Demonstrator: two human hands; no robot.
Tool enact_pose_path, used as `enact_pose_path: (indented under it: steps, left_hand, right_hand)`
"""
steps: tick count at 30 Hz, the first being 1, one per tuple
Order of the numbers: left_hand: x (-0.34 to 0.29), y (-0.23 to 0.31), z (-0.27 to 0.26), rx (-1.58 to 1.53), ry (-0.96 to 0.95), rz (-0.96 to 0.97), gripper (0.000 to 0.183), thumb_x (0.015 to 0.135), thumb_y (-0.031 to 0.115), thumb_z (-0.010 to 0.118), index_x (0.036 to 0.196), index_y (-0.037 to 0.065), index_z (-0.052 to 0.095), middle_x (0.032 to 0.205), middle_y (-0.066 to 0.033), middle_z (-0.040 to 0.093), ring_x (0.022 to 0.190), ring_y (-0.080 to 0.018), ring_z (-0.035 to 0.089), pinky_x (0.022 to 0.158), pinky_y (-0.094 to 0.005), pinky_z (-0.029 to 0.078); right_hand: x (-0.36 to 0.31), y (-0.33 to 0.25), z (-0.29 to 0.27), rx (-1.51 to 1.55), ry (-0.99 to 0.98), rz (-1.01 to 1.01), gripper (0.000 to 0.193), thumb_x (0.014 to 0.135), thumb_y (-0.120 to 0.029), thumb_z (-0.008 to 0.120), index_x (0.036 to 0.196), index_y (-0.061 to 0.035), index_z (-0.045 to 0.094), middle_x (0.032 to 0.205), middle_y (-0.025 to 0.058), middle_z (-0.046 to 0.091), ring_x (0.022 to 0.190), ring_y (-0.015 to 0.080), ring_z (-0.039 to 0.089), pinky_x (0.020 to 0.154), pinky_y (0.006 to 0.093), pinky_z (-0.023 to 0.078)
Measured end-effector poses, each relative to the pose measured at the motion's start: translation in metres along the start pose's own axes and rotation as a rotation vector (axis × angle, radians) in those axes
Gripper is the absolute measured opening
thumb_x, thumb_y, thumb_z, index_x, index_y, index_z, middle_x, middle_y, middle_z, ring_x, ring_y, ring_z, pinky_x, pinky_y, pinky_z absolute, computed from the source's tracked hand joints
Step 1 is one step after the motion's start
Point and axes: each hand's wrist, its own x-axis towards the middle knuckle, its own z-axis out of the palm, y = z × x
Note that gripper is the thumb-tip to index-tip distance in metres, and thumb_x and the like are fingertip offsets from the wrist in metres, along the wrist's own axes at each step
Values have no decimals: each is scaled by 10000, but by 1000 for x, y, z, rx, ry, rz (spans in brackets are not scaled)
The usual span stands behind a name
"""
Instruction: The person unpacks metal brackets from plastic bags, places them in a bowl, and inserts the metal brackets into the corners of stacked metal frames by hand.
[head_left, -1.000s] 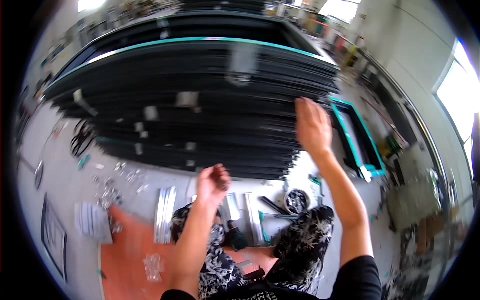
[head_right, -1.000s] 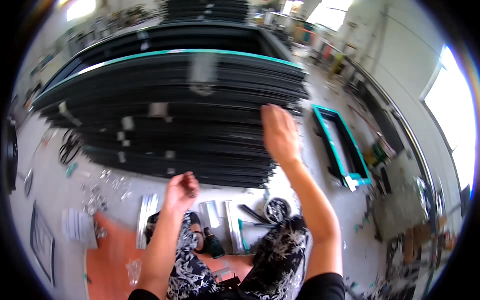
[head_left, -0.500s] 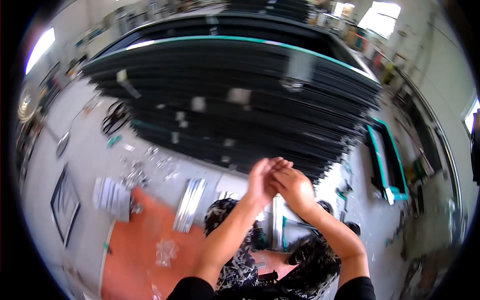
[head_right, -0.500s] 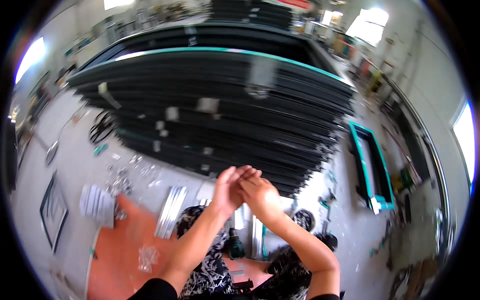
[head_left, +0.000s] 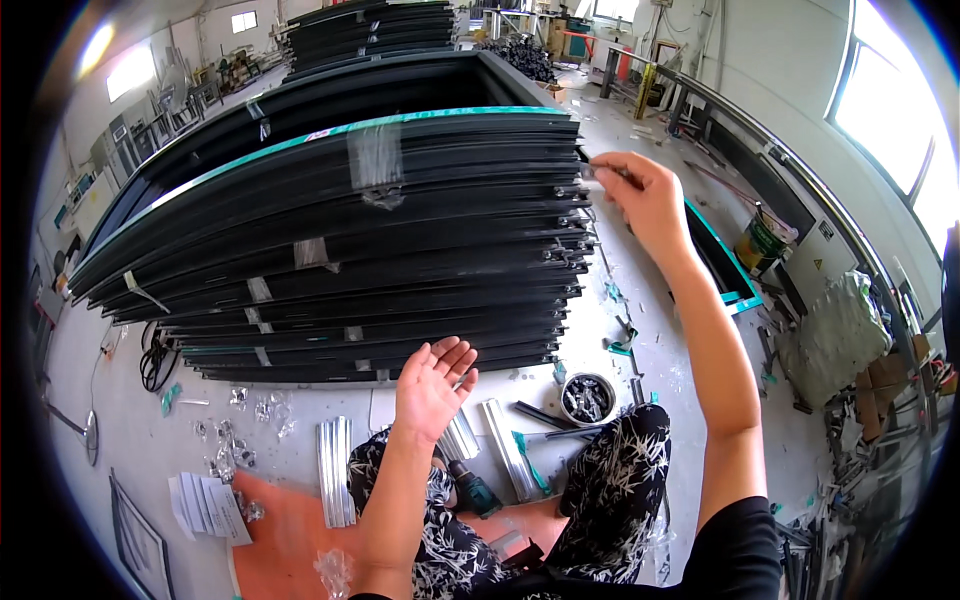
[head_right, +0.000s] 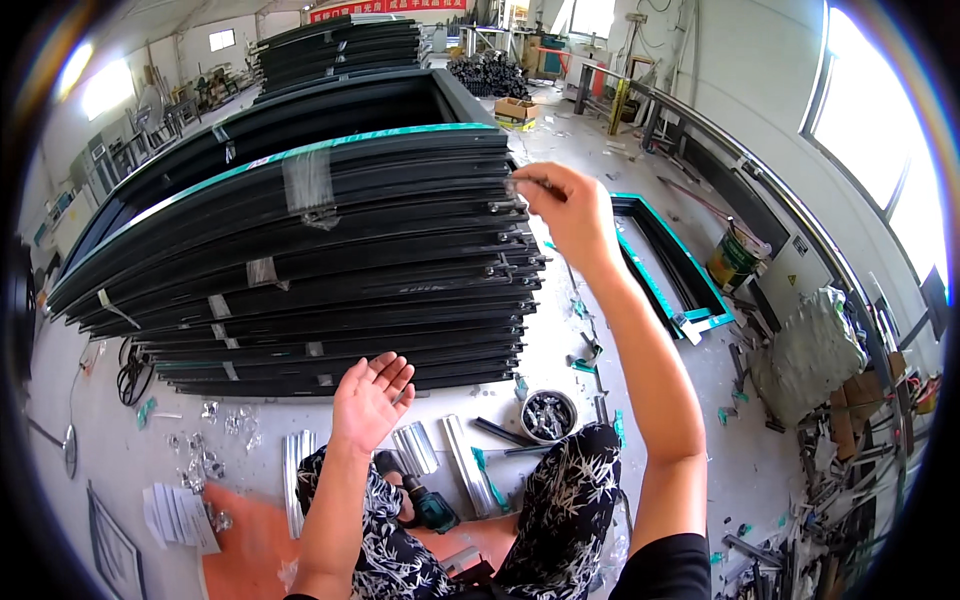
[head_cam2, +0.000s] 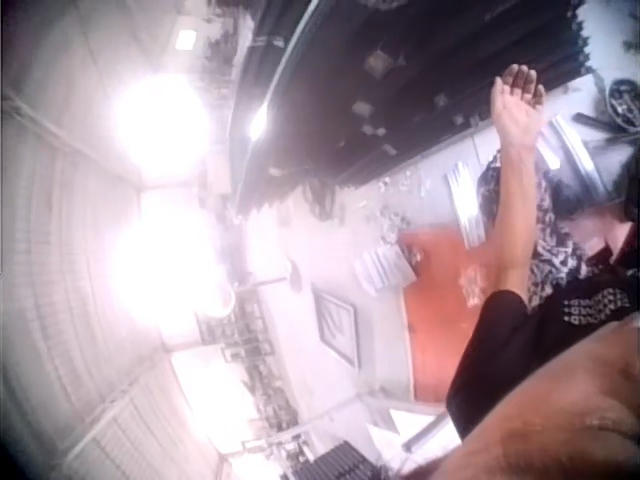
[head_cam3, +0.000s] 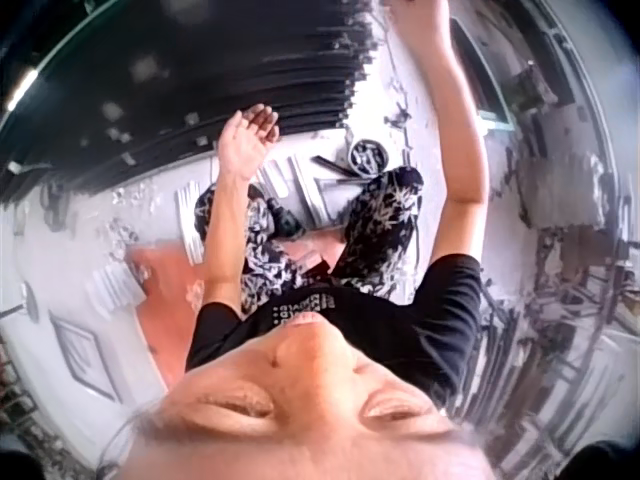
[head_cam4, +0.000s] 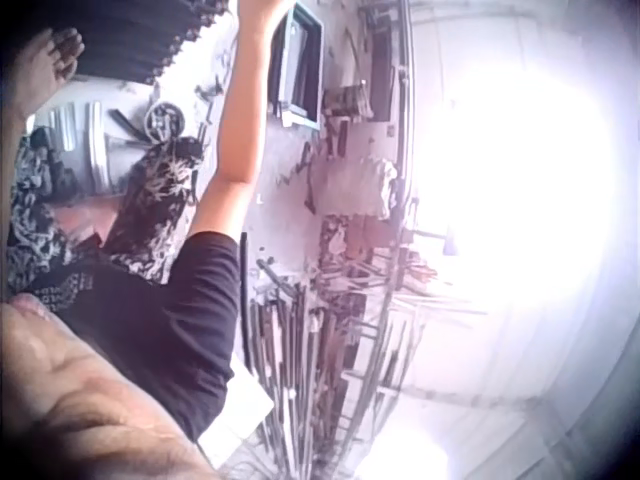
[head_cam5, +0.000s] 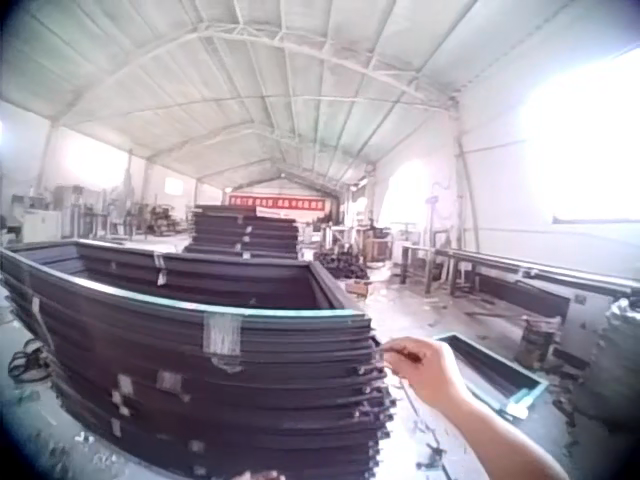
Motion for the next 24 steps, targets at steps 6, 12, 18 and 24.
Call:
enact_pose_path:
  steps: [6, 12, 18, 24]
  left_hand:
    - [9, -4, -7, 1, 103, 7, 350, 931, 306, 542, 1146, 31, 575, 1138, -86, 591, 1102, -233, 544, 941, -376, 440]
    - [19, -11, -12, -47, 176, -23, 318, 926, 272, 545, 1117, 20, 582, 1113, -95, 603, 1062, -238, 564, 896, -371, 467]
    - [24, -15, -12, -62, 217, -42, 293, 916, 251, 554, 1088, 17, 594, 1073, -92, 616, 1026, -235, 579, 878, -362, 474]
    - [25, -12, -18, -65, 214, -34, 279, 914, 242, 555, 1073, 17, 599, 1051, -91, 623, 1007, -231, 587, 855, -351, 473]
  right_hand:
    - [28, 22, -7, 467, -101, 301, 246, 869, -11, 618, 1097, -28, 708, 811, 24, 639, 636, 90, 563, 615, 215, 506]
    - [39, 54, -1, 277, -59, 103, 215, 892, 12, 627, 1100, -1, 679, 867, 43, 635, 723, 91, 578, 631, 234, 509]
    - [46, 72, -8, 218, -43, 1, 170, 873, 30, 635, 1039, 36, 669, 866, 89, 693, 696, 106, 626, 638, 241, 534]
    - [54, 68, 2, 192, -29, 16, 164, 864, 29, 645, 1024, 42, 679, 843, 75, 694, 701, 104, 630, 653, 244, 542]
